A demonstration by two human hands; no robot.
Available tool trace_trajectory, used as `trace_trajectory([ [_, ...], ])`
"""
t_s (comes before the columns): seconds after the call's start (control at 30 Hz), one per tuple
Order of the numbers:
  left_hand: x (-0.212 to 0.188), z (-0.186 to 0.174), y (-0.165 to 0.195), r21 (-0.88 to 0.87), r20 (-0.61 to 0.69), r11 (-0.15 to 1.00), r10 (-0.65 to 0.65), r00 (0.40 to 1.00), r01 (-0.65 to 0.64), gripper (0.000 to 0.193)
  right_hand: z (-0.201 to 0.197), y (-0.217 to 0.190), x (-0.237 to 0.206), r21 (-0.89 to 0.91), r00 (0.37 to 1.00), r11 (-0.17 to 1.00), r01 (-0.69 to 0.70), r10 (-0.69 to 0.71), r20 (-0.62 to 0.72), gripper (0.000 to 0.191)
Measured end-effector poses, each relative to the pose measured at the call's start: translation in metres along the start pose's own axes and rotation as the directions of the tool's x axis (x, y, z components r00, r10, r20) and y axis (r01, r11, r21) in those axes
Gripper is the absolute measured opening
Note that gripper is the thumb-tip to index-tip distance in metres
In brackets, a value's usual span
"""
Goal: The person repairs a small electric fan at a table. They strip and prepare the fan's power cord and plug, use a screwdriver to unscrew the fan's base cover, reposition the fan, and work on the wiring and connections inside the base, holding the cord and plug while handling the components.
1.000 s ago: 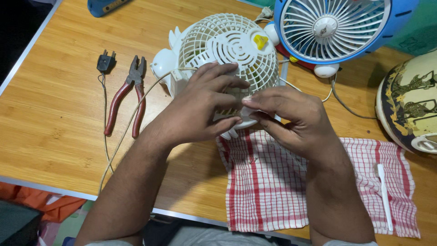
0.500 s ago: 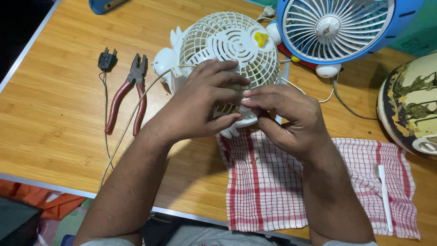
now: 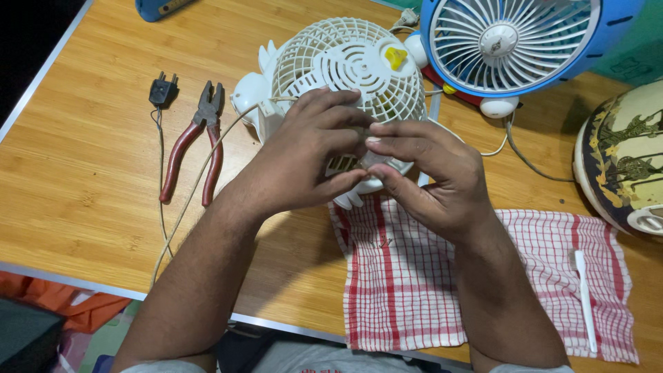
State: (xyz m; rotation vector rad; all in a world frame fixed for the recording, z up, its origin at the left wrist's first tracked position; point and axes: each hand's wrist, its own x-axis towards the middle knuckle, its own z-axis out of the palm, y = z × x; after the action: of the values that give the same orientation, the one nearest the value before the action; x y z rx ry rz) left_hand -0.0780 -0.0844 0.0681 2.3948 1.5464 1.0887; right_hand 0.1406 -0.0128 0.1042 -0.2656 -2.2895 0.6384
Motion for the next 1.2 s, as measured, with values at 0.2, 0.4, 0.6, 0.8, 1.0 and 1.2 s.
trace_trajectory([
  [0.2,-0.0015,-0.0003,-0.0006,-0.02,-0.007,1.0,0.016,1.0,-0.016,0.029,-0.0029,0.0056,-0.0053,0.008,0.998,0.999,-0.043,0.043,0.042,0.031],
  [0.4,-0.0001,0.0013,0.0013,0.002,0.009,1.0,-0.009,1.0,0.009,0.029,-0.0041,0.0074,-0.0028,-0.005,0.999,1.0,0.026,-0.026,0.047,0.035],
  [0.6,-0.0022,0.001,0.0012,-0.018,0.002,1.0,-0.004,1.0,0.004,0.031,0.0002,0.0005,-0.0019,0.013,0.995,0.996,-0.093,0.093,0.028,0.028],
  [0.8,-0.0018,0.0017,-0.0025,-0.003,-0.001,1.0,0.001,1.0,-0.001,0.028,-0.0024,-0.0013,0.0039,-0.037,0.999,0.998,0.049,-0.048,0.023,0.032],
  [1.0,-0.0032,0.0018,-0.0032,0.007,0.004,1.0,-0.001,1.0,0.001,0.032,0.0011,0.0014,-0.0035,0.029,0.999,0.999,-0.034,0.033,0.026,0.031],
  [1.2,-0.002,0.0019,-0.0025,0.001,-0.009,1.0,0.01,1.0,-0.01,0.029,-0.0012,0.0046,-0.002,-0.038,0.999,0.999,0.008,-0.006,0.04,0.036],
])
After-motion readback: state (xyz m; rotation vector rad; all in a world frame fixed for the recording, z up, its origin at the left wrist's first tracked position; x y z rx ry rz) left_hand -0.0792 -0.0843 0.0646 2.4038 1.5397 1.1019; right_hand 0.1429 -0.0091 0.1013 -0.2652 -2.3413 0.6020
